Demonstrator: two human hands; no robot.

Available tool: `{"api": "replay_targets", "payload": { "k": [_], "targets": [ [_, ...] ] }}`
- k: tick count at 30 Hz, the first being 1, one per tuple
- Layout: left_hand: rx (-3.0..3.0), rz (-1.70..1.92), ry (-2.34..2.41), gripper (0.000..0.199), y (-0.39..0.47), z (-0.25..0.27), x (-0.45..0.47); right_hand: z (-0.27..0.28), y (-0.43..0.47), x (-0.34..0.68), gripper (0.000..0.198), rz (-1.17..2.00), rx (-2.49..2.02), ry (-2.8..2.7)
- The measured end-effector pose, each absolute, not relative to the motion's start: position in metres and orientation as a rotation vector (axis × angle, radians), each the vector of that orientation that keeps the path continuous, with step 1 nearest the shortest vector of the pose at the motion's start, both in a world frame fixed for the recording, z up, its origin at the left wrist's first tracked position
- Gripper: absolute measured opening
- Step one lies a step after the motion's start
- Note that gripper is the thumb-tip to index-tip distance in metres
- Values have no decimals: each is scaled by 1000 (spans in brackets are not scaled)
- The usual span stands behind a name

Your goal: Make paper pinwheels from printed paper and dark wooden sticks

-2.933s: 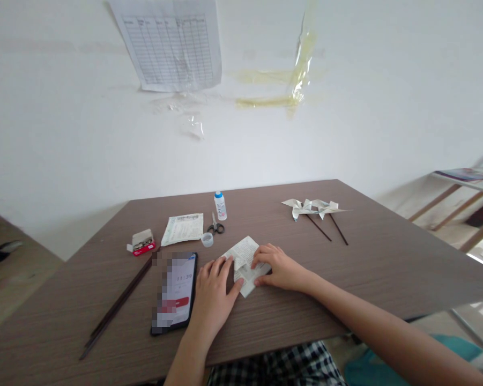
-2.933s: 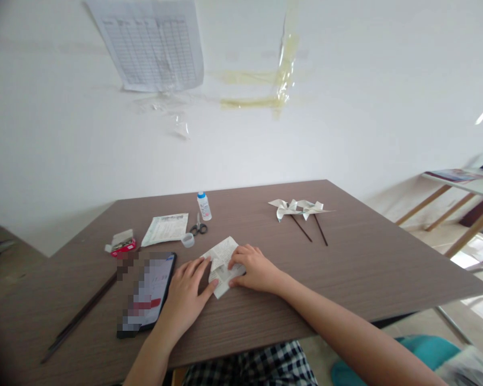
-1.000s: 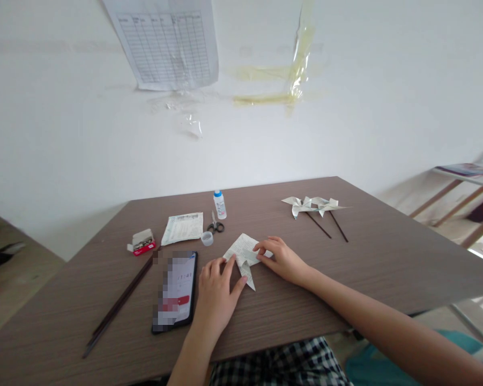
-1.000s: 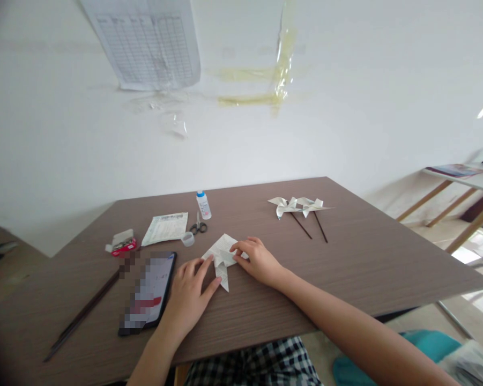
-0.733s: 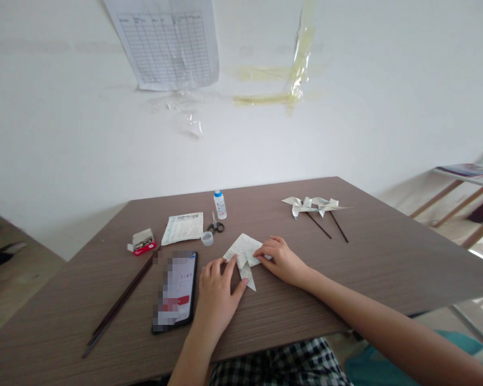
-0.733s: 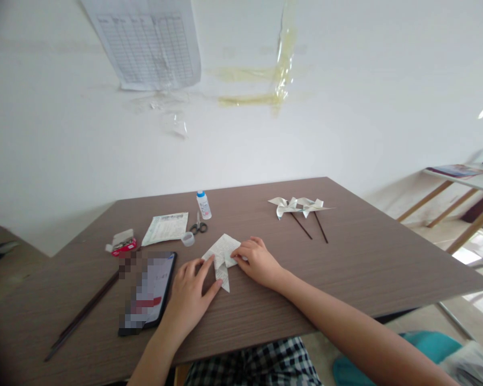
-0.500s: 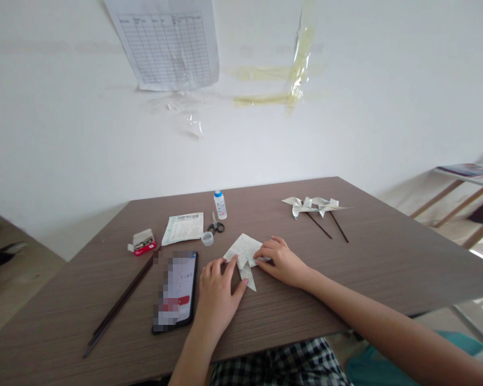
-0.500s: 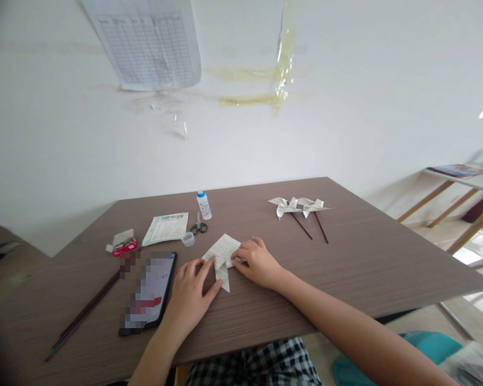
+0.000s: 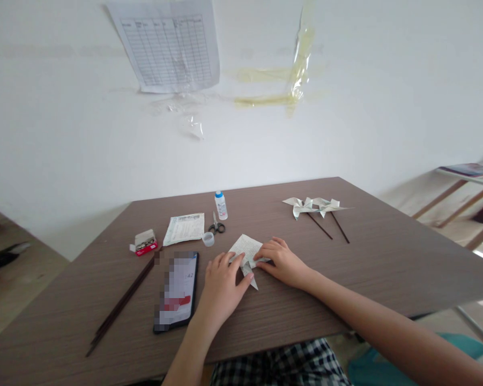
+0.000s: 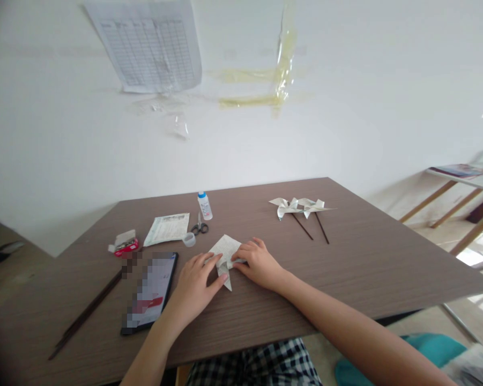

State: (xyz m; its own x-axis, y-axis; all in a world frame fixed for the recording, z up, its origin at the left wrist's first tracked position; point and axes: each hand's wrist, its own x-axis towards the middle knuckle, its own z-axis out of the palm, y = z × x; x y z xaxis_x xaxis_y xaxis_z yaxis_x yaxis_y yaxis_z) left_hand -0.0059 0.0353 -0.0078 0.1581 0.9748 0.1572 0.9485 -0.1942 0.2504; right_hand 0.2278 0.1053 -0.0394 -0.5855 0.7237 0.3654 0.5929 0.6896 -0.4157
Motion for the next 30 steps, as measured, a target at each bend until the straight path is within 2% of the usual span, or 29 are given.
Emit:
{"api": "replay_targets", "payload": {
  "k": [5,15,23,30],
  "targets": [
    [2314,322,1960,46,46,6,-1,-40,105,229,15,308,-996,-2394],
    [2355,492,1941,43,53,-18,-8,-42,105,229,18,318,-987,-2370],
    [2325,444,1948,50,50,-14,-6,-40,104,229,21,348,-1001,-2362],
    [2356,430,1939,45,48,-9,-5,-41,103,228,22,318,-992,-2371]
  ]
}}
